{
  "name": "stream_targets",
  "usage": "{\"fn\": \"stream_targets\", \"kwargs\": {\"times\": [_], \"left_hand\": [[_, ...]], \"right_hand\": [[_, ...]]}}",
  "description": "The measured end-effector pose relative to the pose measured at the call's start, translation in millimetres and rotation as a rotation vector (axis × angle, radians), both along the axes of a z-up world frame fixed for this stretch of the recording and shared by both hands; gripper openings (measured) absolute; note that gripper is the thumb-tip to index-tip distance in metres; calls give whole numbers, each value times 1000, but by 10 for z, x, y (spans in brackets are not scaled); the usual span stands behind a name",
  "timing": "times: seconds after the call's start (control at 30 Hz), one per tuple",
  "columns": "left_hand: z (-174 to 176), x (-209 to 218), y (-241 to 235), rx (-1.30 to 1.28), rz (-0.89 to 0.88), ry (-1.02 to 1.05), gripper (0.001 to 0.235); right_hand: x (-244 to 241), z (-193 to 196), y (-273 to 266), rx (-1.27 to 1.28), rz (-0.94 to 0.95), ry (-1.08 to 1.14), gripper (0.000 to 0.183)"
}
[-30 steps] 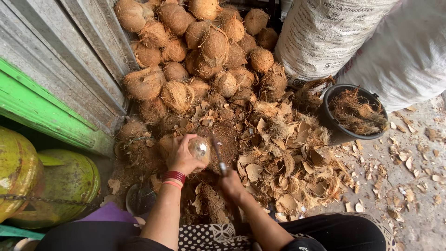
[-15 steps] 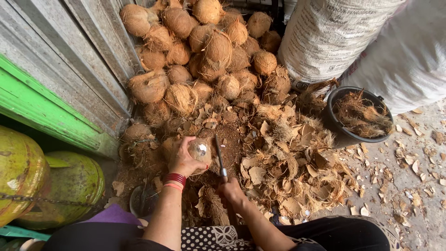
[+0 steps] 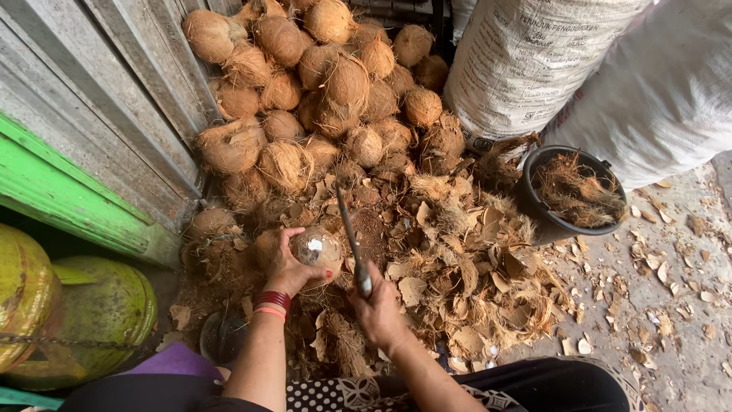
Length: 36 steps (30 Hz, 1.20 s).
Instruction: The person sits on the ground and uses a long metal tool to peel the husk off coconuts. They rotate each coconut while striking it with the tool to remove the fibrous outer layer, then place the peeled coconut into a green crate.
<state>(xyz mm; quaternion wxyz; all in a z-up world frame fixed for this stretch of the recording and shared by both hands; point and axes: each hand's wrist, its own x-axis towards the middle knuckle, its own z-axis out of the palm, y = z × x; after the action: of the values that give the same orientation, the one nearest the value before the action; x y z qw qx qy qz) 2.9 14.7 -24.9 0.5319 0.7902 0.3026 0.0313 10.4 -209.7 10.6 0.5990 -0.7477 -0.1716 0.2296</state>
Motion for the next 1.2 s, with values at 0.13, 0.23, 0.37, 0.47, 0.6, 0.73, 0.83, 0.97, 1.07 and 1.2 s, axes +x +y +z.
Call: {"fn": "stream_targets", "kwargs": {"times": [0.13, 0.23, 0.37, 0.47, 0.6, 0.73, 0.83, 0.97, 1.07, 1.2], "left_hand": [[97, -9, 94, 15, -102, 58, 116], [227, 71, 36, 97, -154, 163, 114], [371, 174, -76, 122, -99, 192, 114], [453, 177, -92, 177, -91, 225, 109], [461, 108, -104, 18, -30, 113, 104], [377, 46, 15, 43, -36, 100, 107], [290, 78, 19, 83, -29, 79, 106], [246, 43, -5, 29, 8, 92, 109], [246, -14, 1, 2, 12, 57, 113], [174, -63, 114, 37, 3, 10, 124]], "right_hand": [[66, -181, 56, -464, -2, 336, 39], [147, -131, -121, -367, -27, 436, 11], [78, 9, -152, -153, 6, 183, 15], [-29, 19, 49, -108, -3, 112, 19], [3, -4, 143, -394, -106, 778, 9], [78, -44, 81, -280, -15, 435, 10], [66, -143, 27, -62, 3, 283, 14], [-37, -355, 229, -192, -67, 481, 16], [33, -400, 246, -399, -39, 556, 16], [168, -309, 177, -229, 48, 415, 15]]}}
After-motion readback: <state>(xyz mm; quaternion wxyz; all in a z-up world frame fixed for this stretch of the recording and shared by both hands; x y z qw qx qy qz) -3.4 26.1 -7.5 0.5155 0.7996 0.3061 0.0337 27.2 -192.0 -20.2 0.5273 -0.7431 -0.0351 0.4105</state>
